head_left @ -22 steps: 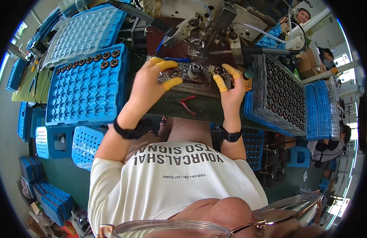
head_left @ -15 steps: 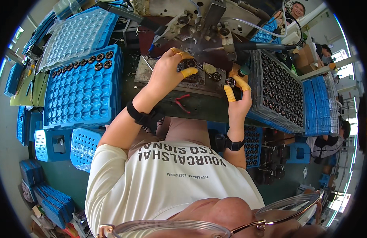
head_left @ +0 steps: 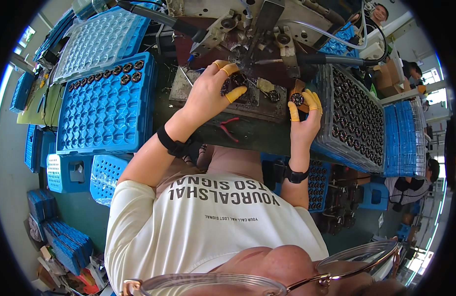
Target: Manually assemble and press electronic components using a machine and organize them into trays.
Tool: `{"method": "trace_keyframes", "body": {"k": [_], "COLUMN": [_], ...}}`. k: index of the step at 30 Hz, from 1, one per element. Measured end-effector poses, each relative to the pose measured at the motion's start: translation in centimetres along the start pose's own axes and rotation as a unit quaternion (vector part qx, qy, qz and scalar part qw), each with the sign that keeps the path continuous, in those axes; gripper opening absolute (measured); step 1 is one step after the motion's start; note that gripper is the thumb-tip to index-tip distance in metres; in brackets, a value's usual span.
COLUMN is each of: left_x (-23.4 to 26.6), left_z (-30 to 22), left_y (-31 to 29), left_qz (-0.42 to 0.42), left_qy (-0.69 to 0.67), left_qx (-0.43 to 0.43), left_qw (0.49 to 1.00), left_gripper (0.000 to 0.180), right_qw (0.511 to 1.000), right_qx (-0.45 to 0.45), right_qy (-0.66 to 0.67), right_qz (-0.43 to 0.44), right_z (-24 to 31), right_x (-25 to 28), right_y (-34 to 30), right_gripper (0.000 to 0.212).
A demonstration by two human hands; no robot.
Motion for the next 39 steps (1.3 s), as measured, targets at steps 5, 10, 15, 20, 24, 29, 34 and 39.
{"method": "trace_keyframes", "body": {"k": [5,10,15,20,24,29,34,39], "left_x": [0.1,-0.1,-0.6,1.3,5.1,11.7,17.2,15.9], "left_z": [-1.2,-0.4,1.8,1.4,-0.7,3.4,13.5,16.4], "left_y": [-0.1,0.0,-0.5,-1.6,-2.6,-2.9,-0.8,-0.4], "left_qz": [-0.014,-0.01,-0.022,-0.03,0.044,0.232,0.225,0.249], "left_qy": [0.025,-0.045,-0.115,-0.13,-0.048,0.124,0.334,0.358], "left_qx": [-0.087,-0.032,0.094,0.108,0.057,0.081,0.164,0.169], "left_qw": [0.996,0.998,0.989,0.985,0.996,0.961,0.901,0.884], "left_gripper": [0.032,0.036,0.064,0.075,0.056,0.023,0.03,0.038], "right_qw": [1.0,1.0,1.0,0.999,0.996,0.993,0.995,0.99], "right_qx": [-0.008,-0.006,0.008,0.023,0.036,0.043,-0.001,-0.063], "right_qy": [0.007,-0.004,-0.023,-0.034,-0.077,-0.095,-0.053,0.083], "right_qz": [0.005,0.006,0.01,0.023,0.036,0.052,0.078,0.099], "right_z": [-0.4,-0.7,-1.2,-1.4,-1.6,-1.4,-0.9,3.5], "right_x": [0.1,0.2,-0.6,-1.6,-1.2,-0.9,-0.8,0.2], "right_y": [-0.3,-0.1,-0.1,-0.2,-0.6,-0.6,0.2,-0.3], "right_gripper": [0.04,0.04,0.04,0.038,0.039,0.04,0.038,0.035]}}
Point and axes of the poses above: each hand's wrist, its own y-axis towards the middle knuckle, its own x-axis out of the back of the hand, z = x × y, the point moved 8 cm from there along y, towards the middle knuckle, and after that the axes turned 9 degrees about -z, right-handed, at the moved point
